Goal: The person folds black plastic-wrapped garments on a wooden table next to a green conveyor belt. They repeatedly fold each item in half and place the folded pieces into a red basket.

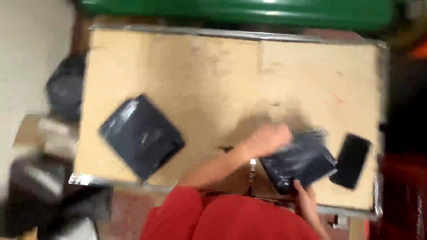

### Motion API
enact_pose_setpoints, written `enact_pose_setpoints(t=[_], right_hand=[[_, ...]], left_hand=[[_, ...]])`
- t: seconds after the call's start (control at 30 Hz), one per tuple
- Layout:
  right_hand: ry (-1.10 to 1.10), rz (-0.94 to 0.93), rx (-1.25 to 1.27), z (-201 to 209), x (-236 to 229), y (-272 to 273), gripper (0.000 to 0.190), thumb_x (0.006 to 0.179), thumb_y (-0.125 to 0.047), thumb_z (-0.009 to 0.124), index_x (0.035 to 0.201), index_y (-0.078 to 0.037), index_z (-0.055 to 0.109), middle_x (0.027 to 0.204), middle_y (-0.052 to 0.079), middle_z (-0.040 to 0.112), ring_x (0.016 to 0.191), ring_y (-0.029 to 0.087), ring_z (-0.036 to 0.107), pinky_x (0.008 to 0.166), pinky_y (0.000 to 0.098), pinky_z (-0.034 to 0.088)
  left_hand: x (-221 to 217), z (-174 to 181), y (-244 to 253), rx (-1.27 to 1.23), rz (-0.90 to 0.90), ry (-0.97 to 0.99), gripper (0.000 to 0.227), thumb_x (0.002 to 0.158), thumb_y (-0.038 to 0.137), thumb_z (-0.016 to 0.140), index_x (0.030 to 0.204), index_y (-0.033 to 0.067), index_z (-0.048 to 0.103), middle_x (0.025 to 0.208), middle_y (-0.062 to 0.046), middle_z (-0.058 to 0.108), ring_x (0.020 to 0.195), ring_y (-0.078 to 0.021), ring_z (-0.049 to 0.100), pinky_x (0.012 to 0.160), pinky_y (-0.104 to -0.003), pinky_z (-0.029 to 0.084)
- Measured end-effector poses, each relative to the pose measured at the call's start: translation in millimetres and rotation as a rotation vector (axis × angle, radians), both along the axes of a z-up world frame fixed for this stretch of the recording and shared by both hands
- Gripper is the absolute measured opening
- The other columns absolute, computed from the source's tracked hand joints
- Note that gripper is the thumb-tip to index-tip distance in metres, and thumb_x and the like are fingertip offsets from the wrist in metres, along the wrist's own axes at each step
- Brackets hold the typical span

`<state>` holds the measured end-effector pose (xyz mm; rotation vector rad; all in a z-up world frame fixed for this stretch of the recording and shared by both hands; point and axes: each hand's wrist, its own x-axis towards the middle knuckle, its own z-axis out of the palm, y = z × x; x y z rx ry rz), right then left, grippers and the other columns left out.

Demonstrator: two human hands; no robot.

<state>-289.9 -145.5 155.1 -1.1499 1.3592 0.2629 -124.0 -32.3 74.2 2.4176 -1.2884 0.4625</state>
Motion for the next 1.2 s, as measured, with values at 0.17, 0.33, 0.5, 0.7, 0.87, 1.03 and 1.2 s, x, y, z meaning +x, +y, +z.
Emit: enact_pose_setpoints(t=[0.17, 0.33, 0.5, 0.7, 0.87, 1.03, 1.2], right_hand=[[-0.629, 0.259, -0.09, -64, 14, -47, 0.047, 0.098, -0.026, 0.044, 0.143, -0.013, 0.033, 0.146, 0.012, 0.043, 0.134, 0.024, 0.042, 0.117, 0.0422, 0.031], [-0.965, 0.242, 0.352, -98, 54, -11, 0.057, 0.108, -0.028, 0.051, 0.155, -0.002, 0.033, 0.108, 0.02, 0.071, 0.113, 0.048, 0.063, 0.097, 0.0678, 0.043], [-0.718, 0.211, -0.162, -72, 60, 67, 0.046, 0.085, -0.015, 0.069, 0.13, -0.009, 0.06, 0.118, 0.003, 0.068, 0.101, 0.016, 0.067, 0.088, 0.0287, 0.058], [-0.514, 0.271, -0.368, -50, 35, 80, 0.035, 0.092, -0.015, 0.067, 0.125, -0.006, 0.061, 0.116, 0.007, 0.068, 0.099, 0.02, 0.067, 0.083, 0.0316, 0.058], [-0.456, 0.265, -0.396, -25, 24, 88, 0.034, 0.094, -0.018, 0.065, 0.126, -0.006, 0.059, 0.113, 0.006, 0.066, 0.098, 0.02, 0.067, 0.083, 0.0303, 0.057], [-0.484, 0.24, -0.426, 8, 19, 112, 0.037, 0.094, -0.018, 0.064, 0.13, -0.015, 0.055, 0.112, 0.005, 0.065, 0.098, 0.019, 0.066, 0.081, 0.0305, 0.057], [-0.589, 0.192, -0.514, 89, 33, 222, 0.061, 0.09, -0.018, 0.063, 0.148, -0.021, 0.047, 0.133, -0.001, 0.064, 0.114, 0.013, 0.066, 0.094, 0.0247, 0.056]], left_hand=[[-38, 119, 93, -0.368, -0.071, -0.219, 0.018, 0.092, 0.005, 0.052, 0.081, 0.0178, 0.047, 0.085, -0.001, 0.049, 0.057, -0.0136, 0.046, 0.045, -0.028, 0.031], [-37, 137, 208, -0.339, -0.049, -0.046, 0.026, 0.102, 0.041, 0.057, 0.094, 0.0158, 0.056, 0.101, -0.003, 0.057, 0.066, -0.0151, 0.058, 0.054, -0.03, 0.042], [18, 77, 377, 0.055, 0.65, 0.074, 0.021, 0.082, 0.038, 0.062, 0.083, 0.0174, 0.059, 0.082, -0.004, 0.063, 0.076, -0.0303, 0.058, 0.054, -0.047, 0.042], [40, 6, 527, 0.248, 0.841, 0.686, 0.032, 0.096, 0.037, 0.059, 0.114, 0.011, 0.067, 0.115, -0.008, 0.062, 0.116, -0.0337, 0.052, 0.088, -0.051, 0.049], [42, 0, 526, 0.117, 0.531, 0.669, 0.016, 0.102, 0.023, 0.052, 0.105, 0.0085, 0.057, 0.108, -0.007, 0.058, 0.091, -0.031, 0.058, 0.068, -0.045, 0.045], [53, -60, 511, 0.082, 0.434, 0.29, 0.018, 0.098, 0.021, 0.062, 0.102, 0.007, 0.051, 0.1, -0.011, 0.056, 0.087, -0.0356, 0.064, 0.067, -0.048, 0.051], [49, -46, 500, 0.155, 0.684, -0.273, 0.038, 0.086, 0.053, 0.078, 0.093, 0.0215, 0.058, 0.092, 0.005, 0.054, 0.086, -0.0172, 0.053, 0.055, -0.03, 0.043]])
